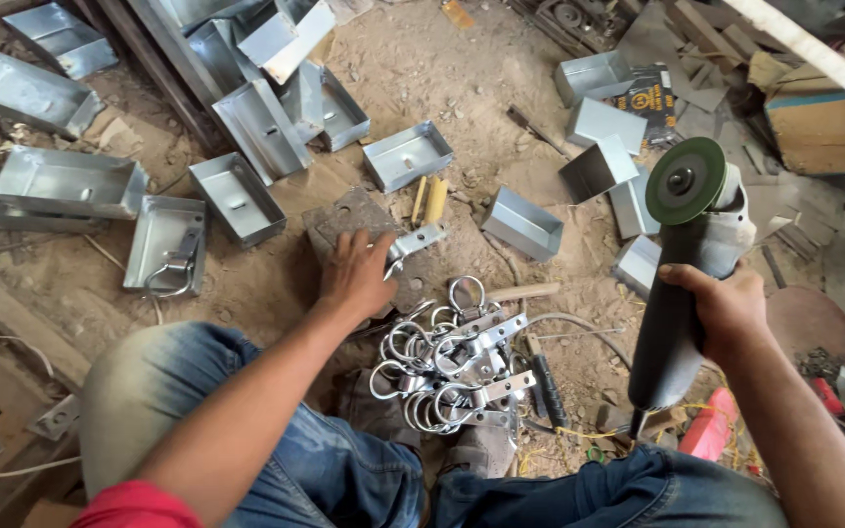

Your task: The person uses an angle grinder to smooth the edges of small metal pieces, including brackets and rings, while sitting on a workshop floor surrounded by metal components.

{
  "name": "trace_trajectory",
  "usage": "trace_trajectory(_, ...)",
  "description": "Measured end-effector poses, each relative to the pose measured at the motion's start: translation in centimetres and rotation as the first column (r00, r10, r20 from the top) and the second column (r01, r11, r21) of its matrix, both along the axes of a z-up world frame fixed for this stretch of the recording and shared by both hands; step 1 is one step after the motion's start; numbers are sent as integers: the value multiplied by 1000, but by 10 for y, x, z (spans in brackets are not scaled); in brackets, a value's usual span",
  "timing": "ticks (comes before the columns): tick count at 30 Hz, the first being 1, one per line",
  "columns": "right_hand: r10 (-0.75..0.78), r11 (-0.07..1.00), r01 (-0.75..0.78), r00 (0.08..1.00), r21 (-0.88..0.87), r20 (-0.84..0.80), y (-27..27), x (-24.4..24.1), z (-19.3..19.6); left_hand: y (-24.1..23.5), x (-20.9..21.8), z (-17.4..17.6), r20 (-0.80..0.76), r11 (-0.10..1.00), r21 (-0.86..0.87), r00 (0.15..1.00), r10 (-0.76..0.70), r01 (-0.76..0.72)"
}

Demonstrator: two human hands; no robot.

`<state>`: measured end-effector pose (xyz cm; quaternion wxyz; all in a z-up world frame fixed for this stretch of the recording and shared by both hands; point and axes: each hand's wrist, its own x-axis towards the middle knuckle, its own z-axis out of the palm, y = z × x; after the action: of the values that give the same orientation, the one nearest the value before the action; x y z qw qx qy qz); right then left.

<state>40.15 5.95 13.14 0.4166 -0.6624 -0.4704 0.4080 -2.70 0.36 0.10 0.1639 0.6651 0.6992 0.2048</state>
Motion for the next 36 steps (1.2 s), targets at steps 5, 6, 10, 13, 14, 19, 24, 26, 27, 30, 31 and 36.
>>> trace_trajectory(5, 9, 999, -9, 1000, -33, 21, 6, -6, -5, 17, 5, -11, -147, 992, -124, 989, -7, -11)
trace_trajectory(6, 23, 999, -22, 999, -34, 34, 7, -8, -8, 15, 6, -12, -162, 991, -134, 987, -3, -19)
trace_trajectory(10, 128, 987, -117, 987, -111, 95, 16, -13, -11, 12, 9, -12, -225, 998, -60, 974, 19, -33)
trace_trajectory(13, 224, 973, -199, 935, -115, 275, 16, -19, -16, 9, 9, -11, -145, 997, -67, 989, 15, -25)
trace_trajectory(14, 249, 967, -222, 929, -127, 273, 22, -24, -19, 10, 8, -11, -131, 999, -37, 991, 32, -37)
trace_trajectory(19, 336, 926, -233, 865, -296, 372, 44, -54, -36, 8, 9, -24, -121, 998, 24, 991, 55, -53)
trace_trajectory(24, 508, 810, -360, 826, -464, 246, 68, -106, -69, 3, 2, -18, -82, 995, -65, 994, 71, -76)
trace_trajectory(26, 596, 764, -410, 743, -499, 303, 74, -117, -75, -2, 3, -13, -64, 992, -101, 995, 71, -77)
trace_trajectory(27, 612, 753, -449, 746, -481, 263, 75, -117, -76, -2, 4, -12, -56, 991, -115, 996, 67, -74)
trace_trajectory(30, 669, 711, -564, 726, -421, 157, 86, -131, -90, -6, 3, -18, -61, 996, -59, 996, 67, -71)
trace_trajectory(31, 690, 693, -586, 709, -419, 150, 88, -135, -94, -5, 3, -22, -62, 998, -23, 996, 63, -65)
trace_trajectory(36, 693, 673, -558, 704, -486, 152, 90, -146, -103, 0, 4, -33, -21, 998, -15, 998, 55, -55)
